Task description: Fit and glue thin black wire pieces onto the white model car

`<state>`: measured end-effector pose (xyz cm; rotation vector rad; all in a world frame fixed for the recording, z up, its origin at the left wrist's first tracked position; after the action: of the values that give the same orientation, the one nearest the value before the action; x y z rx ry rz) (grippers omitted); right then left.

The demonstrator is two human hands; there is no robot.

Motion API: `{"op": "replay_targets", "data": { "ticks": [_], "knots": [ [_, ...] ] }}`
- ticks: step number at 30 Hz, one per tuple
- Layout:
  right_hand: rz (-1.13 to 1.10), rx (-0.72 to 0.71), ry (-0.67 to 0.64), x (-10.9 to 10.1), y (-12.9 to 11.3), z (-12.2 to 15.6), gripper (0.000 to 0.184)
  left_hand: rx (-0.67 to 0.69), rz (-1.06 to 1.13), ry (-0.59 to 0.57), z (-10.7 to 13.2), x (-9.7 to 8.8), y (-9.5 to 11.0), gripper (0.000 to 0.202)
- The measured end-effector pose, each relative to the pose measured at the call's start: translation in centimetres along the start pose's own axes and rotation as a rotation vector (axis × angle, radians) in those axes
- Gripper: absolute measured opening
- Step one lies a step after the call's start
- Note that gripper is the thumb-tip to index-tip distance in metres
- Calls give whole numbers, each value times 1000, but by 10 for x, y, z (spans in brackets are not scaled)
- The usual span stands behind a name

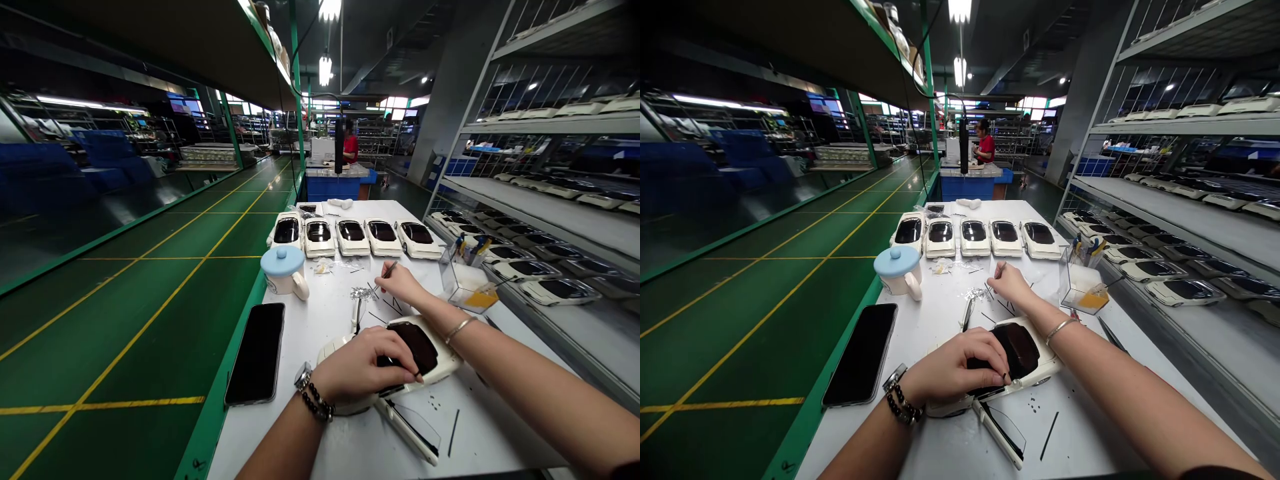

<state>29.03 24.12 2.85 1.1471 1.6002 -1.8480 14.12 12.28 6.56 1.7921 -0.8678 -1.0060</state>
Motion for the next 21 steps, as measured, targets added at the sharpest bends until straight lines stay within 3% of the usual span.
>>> {"op": "replay_targets", "data": {
  "ticks": [8, 21],
  "knots": [
    [110, -9, 11, 0, -14, -1, 22, 21, -13, -8, 0, 0, 3, 6],
    [177, 11, 28, 2, -14, -6, 25, 36, -25, 0, 0, 0, 4, 7]
  ]
}}
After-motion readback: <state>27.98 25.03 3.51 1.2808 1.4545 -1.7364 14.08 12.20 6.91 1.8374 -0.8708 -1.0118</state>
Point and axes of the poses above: each hand's wrist, its own z-axis away from the middle knuckle, its own x-axis out of the palm, y = z × x, the point moved 9 cm from there along -z, towards the middle knuckle, and after that the axes turned 3 degrees about z, right-handed, at the moved point
